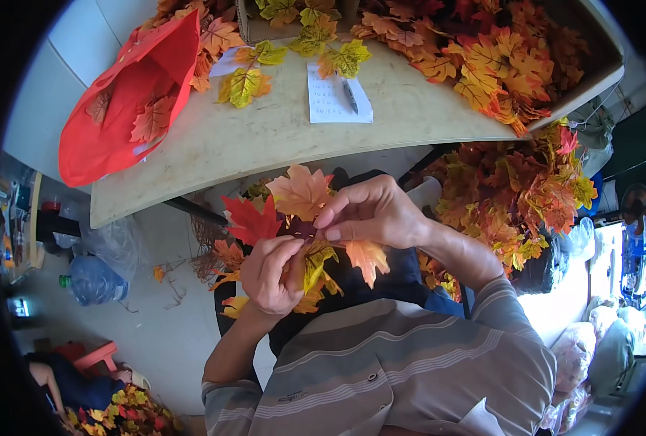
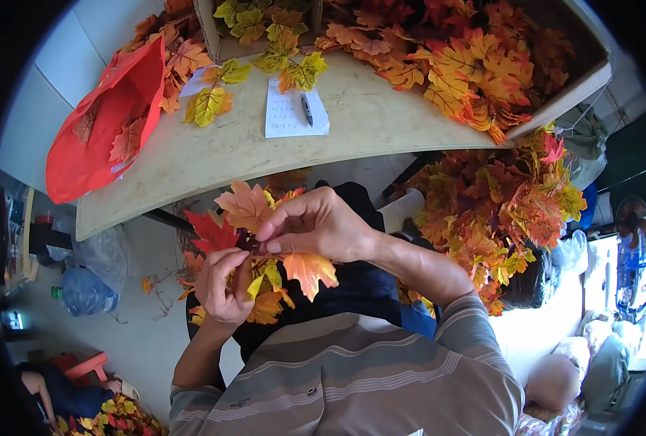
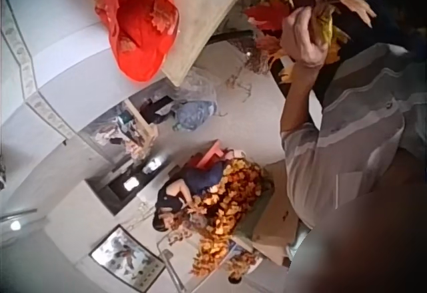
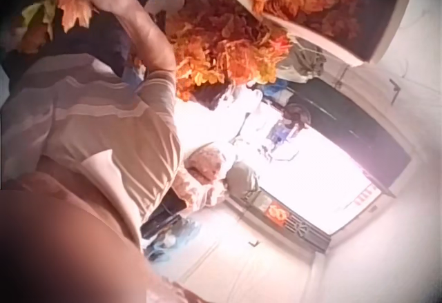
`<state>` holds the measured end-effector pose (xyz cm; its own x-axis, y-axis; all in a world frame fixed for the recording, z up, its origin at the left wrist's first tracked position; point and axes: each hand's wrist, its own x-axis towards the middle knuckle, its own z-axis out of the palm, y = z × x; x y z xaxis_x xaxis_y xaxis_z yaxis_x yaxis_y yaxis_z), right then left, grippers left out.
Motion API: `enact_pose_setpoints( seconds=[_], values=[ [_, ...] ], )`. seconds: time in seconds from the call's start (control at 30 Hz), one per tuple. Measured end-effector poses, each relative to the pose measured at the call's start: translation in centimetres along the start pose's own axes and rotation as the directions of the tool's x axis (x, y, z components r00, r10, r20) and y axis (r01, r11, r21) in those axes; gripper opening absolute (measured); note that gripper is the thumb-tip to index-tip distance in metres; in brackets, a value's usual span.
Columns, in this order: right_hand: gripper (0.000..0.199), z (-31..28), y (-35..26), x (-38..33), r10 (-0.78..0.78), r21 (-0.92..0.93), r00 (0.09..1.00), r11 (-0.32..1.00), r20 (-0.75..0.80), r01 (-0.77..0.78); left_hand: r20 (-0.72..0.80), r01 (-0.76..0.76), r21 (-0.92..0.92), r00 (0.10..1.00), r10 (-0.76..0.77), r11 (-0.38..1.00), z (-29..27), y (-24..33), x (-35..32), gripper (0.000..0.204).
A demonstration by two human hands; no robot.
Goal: Manually threading artificial maple leaves onto a plastic or wire stem to create a garland.
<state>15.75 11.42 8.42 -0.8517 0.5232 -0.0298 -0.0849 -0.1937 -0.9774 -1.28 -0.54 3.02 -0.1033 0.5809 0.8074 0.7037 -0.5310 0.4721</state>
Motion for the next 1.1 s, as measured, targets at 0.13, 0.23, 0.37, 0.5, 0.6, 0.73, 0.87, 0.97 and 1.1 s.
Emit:
enact_pose_setpoints(
  seconds=[0.13, 0.23, 0.37, 0.5, 0.6, 0.73, 0.87, 0.97, 1.1],
  values=[
    [0.017, -0.2, 1.2, -0.4, -0.012, 0.021, 0.999, 1.0, -0.034, 0.012, 0.009, -0.034, 0.002, 0.999, 0.034, 0.999, 0.1, 0.0, -0.3, 0.025],
    [0.018, 0.3, 1.9, -0.9, -0.044, 0.046, 0.998, 0.998, -0.039, 0.046, 0.043, -0.064, 0.005, 0.997, 0.063, 0.998, 0.2, 0.2, -0.3, 0.023],
    [0.019, 0.3, 2.7, -1.4, -0.074, 0.062, 0.996, 0.995, -0.045, 0.077, 0.056, -0.073, 0.015, 0.996, 0.072, 0.997, 0.3, 0.3, -0.7, 0.021],
    [0.018, 0.2, 3.1, -2.0, -0.04, 0.131, 0.999, 0.99, -0.027, 0.043, 0.082, -0.069, 0.011, 0.994, 0.068, 0.998, 0.5, 0.6, -0.7, 0.021],
    [0.018, 0.3, 3.4, -2.2, -0.024, 0.217, 0.999, 0.976, -0.043, 0.032, 0.088, -0.071, 0.005, 0.994, 0.07, 0.997, 0.5, 0.7, -0.5, 0.022],
    [0.019, 0.3, 3.8, -2.3, -0.061, 0.197, 0.996, 0.978, -0.067, 0.073, 0.112, -0.049, 0.0, 0.992, 0.048, 0.999, 0.3, 0.7, -0.3, 0.023],
    [0.019, 0.3, 4.2, -2.2, -0.035, 0.199, 0.996, 0.979, -0.086, 0.052, 0.11, -0.046, -0.009, 0.993, 0.047, 0.999, 0.2, 0.9, -0.1, 0.023],
    [0.018, 0.1, 4.3, -2.3, -0.039, 0.183, 0.996, 0.982, -0.077, 0.053, 0.132, -0.024, -0.036, 0.991, 0.028, 0.999, 0.1, 1.0, -0.3, 0.024],
    [0.018, 0.1, 4.4, -2.2, -0.059, 0.133, 0.995, 0.989, -0.081, 0.07, 0.124, -0.024, -0.027, 0.992, 0.027, 0.999, 0.2, 0.9, -0.2, 0.024]
  ],
)
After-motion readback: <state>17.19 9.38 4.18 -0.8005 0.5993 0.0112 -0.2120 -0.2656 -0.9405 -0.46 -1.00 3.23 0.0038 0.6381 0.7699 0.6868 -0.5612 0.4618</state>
